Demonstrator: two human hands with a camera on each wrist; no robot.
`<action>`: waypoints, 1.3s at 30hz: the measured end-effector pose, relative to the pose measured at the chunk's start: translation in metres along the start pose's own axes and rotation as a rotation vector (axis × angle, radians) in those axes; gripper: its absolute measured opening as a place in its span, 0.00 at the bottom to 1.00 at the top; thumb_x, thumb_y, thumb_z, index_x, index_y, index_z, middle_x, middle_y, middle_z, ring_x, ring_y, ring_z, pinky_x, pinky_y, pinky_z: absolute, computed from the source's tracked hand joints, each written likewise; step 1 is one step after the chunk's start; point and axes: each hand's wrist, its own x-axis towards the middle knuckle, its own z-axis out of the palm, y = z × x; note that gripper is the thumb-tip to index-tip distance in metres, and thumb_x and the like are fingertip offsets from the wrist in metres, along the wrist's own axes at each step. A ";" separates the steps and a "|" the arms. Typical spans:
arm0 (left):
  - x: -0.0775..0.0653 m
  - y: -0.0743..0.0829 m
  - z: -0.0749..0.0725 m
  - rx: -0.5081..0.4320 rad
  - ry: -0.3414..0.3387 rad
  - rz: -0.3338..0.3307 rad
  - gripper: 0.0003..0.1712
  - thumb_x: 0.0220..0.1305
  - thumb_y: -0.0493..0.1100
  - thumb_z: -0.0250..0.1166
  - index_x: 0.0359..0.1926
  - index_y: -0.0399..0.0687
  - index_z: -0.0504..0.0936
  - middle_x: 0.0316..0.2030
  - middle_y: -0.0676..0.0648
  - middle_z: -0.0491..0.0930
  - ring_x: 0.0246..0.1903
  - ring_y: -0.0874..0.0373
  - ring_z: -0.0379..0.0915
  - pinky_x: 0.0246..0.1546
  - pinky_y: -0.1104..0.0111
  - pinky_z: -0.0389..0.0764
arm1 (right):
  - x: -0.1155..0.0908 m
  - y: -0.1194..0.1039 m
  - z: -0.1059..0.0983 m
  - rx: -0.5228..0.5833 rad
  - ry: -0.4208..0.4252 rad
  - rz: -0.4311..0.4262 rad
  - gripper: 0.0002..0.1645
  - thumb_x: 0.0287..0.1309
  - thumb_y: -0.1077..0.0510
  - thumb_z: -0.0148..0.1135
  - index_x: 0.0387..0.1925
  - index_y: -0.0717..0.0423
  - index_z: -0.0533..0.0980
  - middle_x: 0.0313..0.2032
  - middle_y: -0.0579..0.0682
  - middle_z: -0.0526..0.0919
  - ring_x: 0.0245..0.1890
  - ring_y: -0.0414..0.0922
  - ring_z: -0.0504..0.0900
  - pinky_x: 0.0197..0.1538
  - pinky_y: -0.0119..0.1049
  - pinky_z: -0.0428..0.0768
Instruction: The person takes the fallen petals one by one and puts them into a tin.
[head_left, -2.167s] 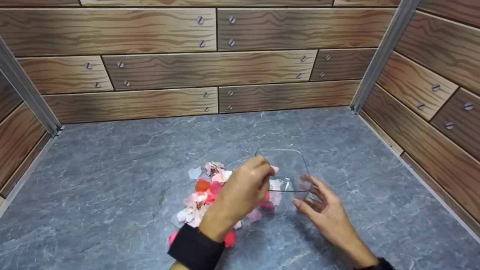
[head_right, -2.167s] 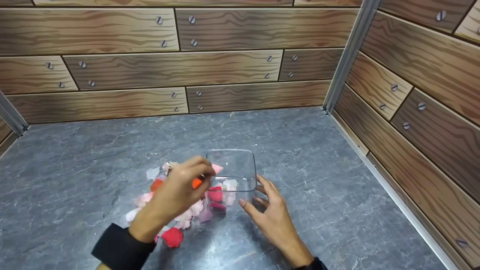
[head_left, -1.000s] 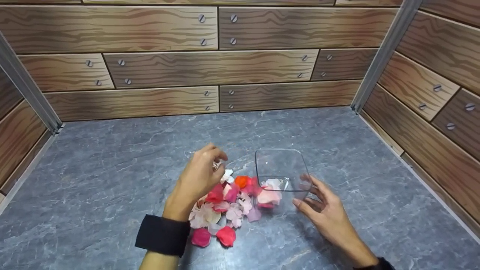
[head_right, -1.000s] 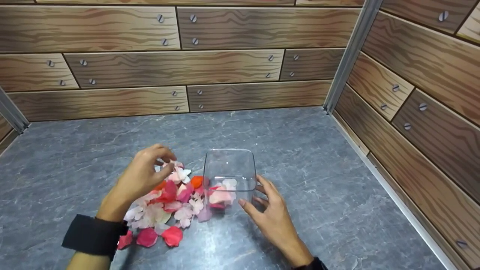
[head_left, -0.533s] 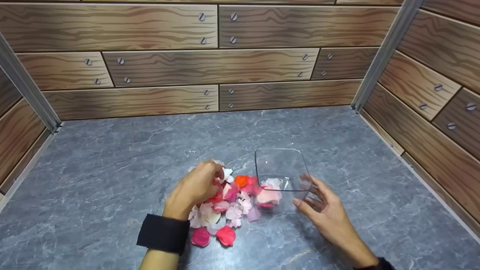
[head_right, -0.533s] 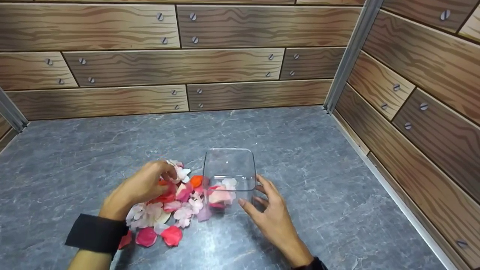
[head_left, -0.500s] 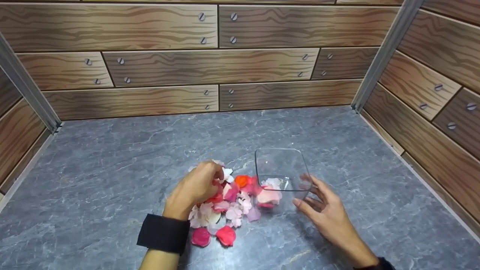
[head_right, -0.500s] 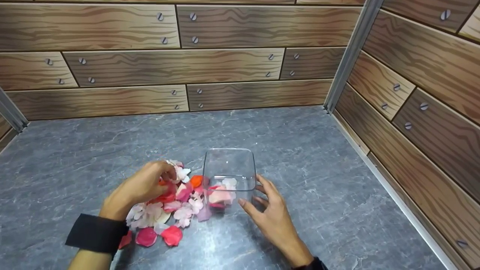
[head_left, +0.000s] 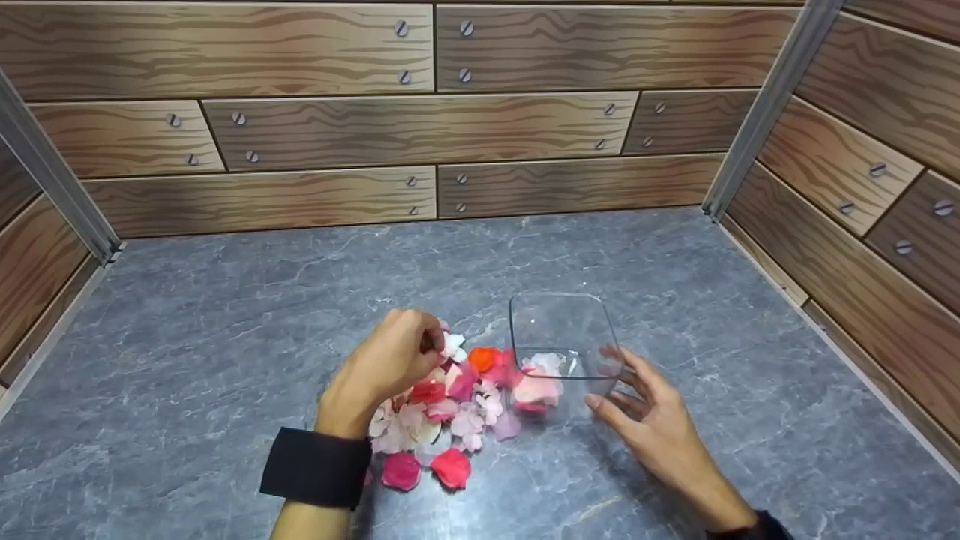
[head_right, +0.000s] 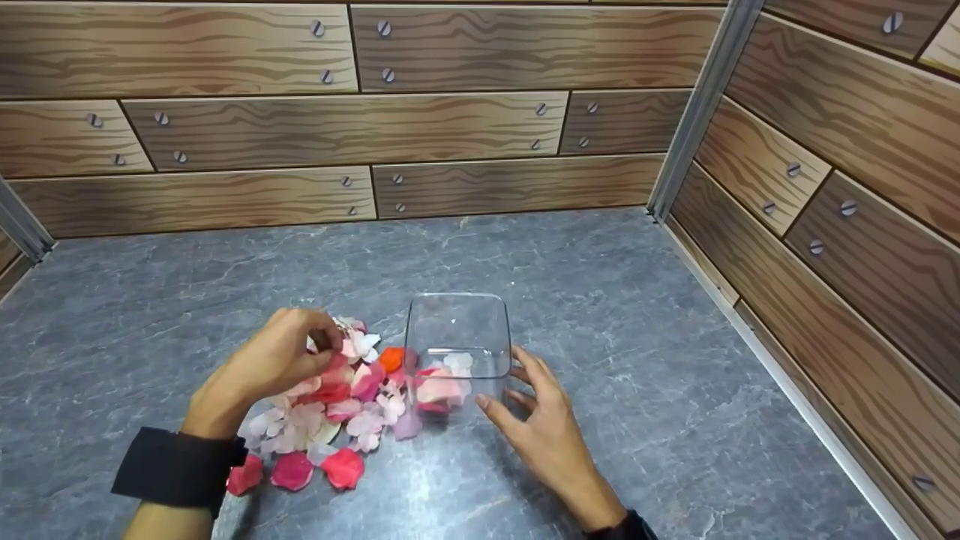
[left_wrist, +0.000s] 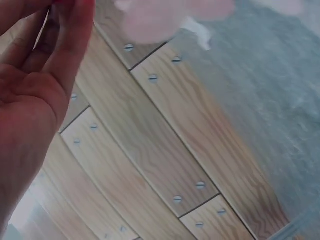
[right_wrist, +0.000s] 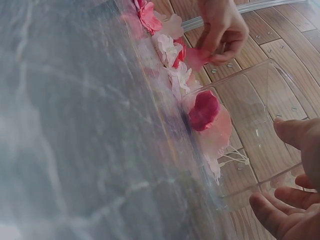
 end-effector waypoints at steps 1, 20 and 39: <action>0.000 0.003 -0.001 -0.012 0.016 0.011 0.10 0.54 0.24 0.60 0.29 0.35 0.86 0.26 0.45 0.83 0.23 0.61 0.71 0.25 0.74 0.74 | 0.000 0.000 0.000 -0.002 -0.001 -0.001 0.46 0.57 0.59 0.76 0.74 0.56 0.66 0.71 0.56 0.73 0.64 0.41 0.80 0.60 0.28 0.82; 0.005 0.077 0.027 -0.196 0.311 0.265 0.03 0.60 0.29 0.71 0.35 0.37 0.87 0.35 0.44 0.86 0.37 0.55 0.86 0.41 0.79 0.85 | 0.002 -0.002 0.000 -0.002 -0.012 -0.005 0.45 0.57 0.58 0.76 0.74 0.56 0.66 0.71 0.56 0.74 0.63 0.42 0.81 0.63 0.35 0.82; 0.009 0.075 0.054 -0.042 0.166 0.334 0.06 0.64 0.31 0.67 0.41 0.37 0.88 0.40 0.44 0.83 0.41 0.53 0.84 0.45 0.75 0.86 | -0.002 -0.001 0.001 0.061 -0.004 -0.031 0.44 0.57 0.65 0.74 0.73 0.59 0.66 0.69 0.58 0.74 0.60 0.39 0.82 0.60 0.33 0.84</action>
